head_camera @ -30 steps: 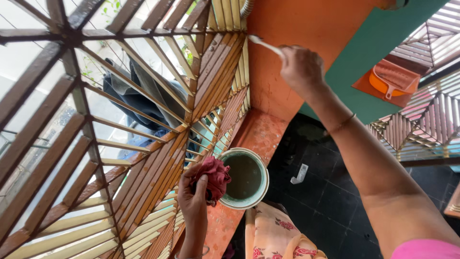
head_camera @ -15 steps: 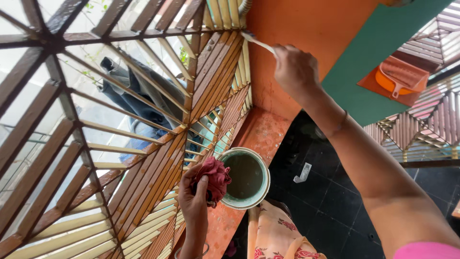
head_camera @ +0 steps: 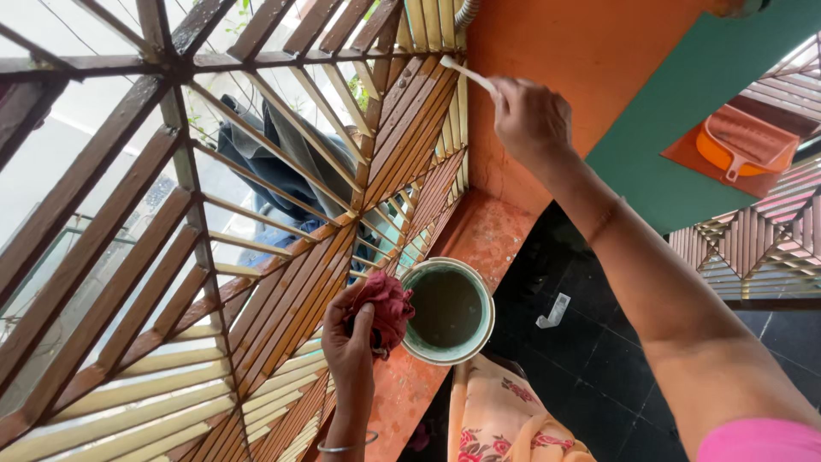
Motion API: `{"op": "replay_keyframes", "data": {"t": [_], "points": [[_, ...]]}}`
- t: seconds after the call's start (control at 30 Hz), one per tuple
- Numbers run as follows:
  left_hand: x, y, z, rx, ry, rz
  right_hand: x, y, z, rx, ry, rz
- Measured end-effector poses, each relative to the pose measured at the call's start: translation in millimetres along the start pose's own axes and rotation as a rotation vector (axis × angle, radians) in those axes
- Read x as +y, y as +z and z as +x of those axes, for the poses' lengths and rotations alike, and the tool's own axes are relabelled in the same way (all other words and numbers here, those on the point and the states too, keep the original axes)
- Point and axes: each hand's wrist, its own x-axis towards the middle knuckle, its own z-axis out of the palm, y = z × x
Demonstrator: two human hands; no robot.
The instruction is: The person is painting a wooden slatted screen using a paintbrush and a bucket of paint, while holding a cloth in their other hand.
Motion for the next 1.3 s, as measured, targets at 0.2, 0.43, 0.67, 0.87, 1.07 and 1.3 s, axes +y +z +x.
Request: {"op": "replay_keyframes", "data": {"t": [0.2,0.43,0.67,0.87,1.07,1.3], "points": [[6.3,-3.2,-7.9,0.005,0.055,-0.017,-44.7,-2.9,-31.2,-0.559,0.127,0.116],[14.8,-12.7,-14.8,0.023,0.086,-0.017,-22.9,0.0,-3.2,-0.221,0.055,0.045],[29.8,-11.2,-17.2,0.022,0.068,-0.048,-63.9,4.7,-45.7,-0.572,0.205,0.255],[59.6,-12.8,-16.9,0.019,0.280,0.036,-37.0,-38.9,-24.2,-0.340,0.279,0.285],[74.8,-16.5,-28.0,0.004,0.272,0.027,-47.3,-39.1,-1.2,-0.353,0.360,0.251],[77.0,-24.9,-34.1,0.021,0.319,0.042,-85.3,-52.1,-23.2,-0.353,0.248,0.296]]}}
